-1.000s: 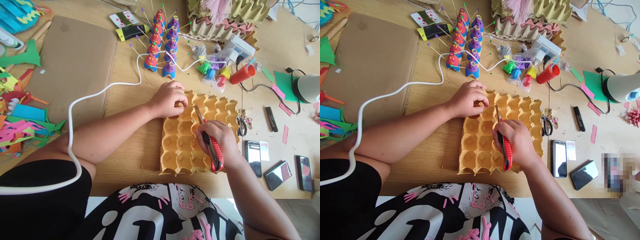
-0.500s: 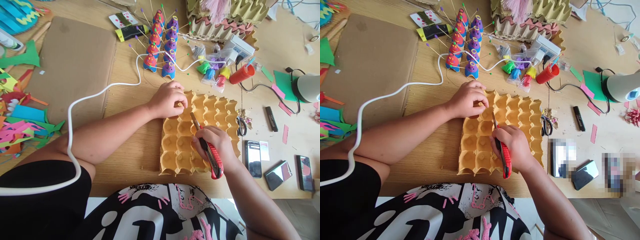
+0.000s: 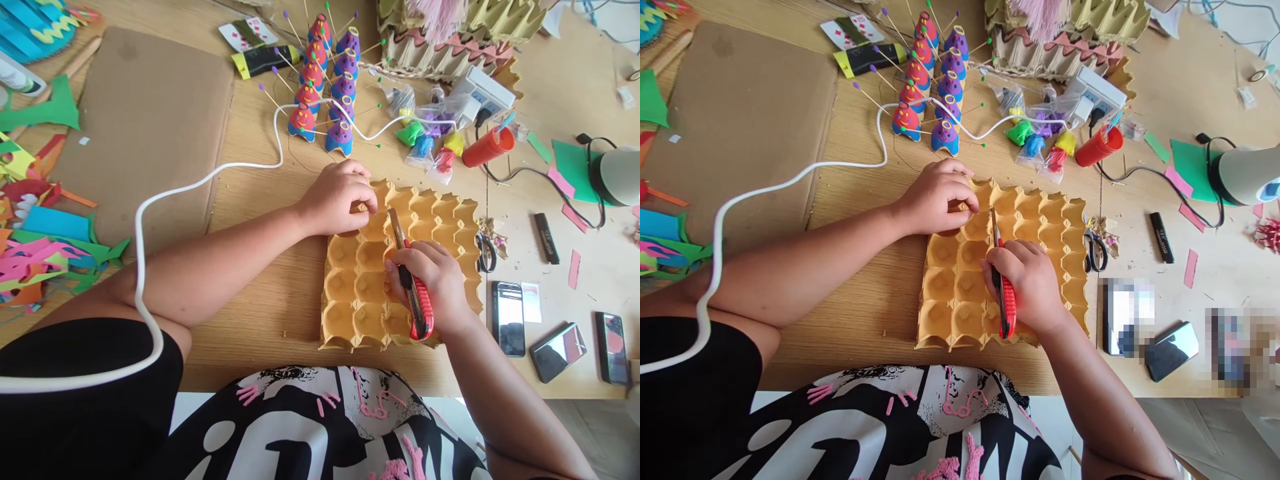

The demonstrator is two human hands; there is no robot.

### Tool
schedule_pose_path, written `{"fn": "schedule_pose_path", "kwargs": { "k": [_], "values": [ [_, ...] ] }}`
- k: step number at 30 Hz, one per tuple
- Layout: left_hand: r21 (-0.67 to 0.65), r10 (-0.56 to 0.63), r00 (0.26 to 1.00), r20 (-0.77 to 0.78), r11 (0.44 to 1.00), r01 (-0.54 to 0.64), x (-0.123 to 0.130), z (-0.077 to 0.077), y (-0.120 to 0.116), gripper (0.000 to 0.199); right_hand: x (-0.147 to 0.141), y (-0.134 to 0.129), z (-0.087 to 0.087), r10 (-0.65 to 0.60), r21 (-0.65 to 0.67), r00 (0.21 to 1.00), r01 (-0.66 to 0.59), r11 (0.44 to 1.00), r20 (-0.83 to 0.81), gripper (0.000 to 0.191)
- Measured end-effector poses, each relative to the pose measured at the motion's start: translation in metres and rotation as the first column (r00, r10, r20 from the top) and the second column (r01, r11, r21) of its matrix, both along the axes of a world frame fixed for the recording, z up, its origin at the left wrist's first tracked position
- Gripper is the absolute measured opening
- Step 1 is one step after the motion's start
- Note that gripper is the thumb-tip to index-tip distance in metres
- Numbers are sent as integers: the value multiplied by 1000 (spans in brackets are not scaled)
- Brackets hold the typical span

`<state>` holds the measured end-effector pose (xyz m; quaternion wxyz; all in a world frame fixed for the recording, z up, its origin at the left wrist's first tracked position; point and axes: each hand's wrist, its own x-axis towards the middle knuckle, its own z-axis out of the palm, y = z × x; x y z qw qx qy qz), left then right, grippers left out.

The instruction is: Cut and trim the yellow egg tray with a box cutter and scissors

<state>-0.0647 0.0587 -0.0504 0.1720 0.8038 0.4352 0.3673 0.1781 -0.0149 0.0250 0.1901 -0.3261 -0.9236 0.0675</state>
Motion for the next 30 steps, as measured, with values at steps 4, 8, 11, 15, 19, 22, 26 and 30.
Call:
{"fn": "schedule_pose_path", "kwargs": {
  "k": [4,8,11,15,19,22,26,30],
  "values": [
    [-6,-1,1000,3,1000,1,0,0,0,18,1,-2,-5,-5,42,997,1,999,75,11],
    [-10,-1,1000,1,1000,1,0,0,-1,18,-2,4,-11,-23,15,995,21,1000,95,11],
    [-1,7,1000,3,1000,-7,0,1,-2,18,-4,6,-13,-40,-20,998,41,999,46,9],
    [6,15,1000,3,1000,-15,1,1,-2,17,-2,-1,-12,-42,-29,998,43,999,40,10],
    [-5,-3,1000,-5,1000,3,0,1,-1,18,-5,2,-10,-51,-51,998,52,997,28,12],
    [-9,-9,1000,-5,1000,9,0,2,-1,17,-12,10,-7,-96,-101,995,99,990,33,19],
    [-5,9,1000,5,1000,-9,1,2,-2,18,-16,11,4,-123,-154,991,131,979,60,20],
    [-4,13,1000,7,1000,-13,2,3,-2,17,-14,9,13,-126,-159,992,126,979,14,18]
  ]
}}
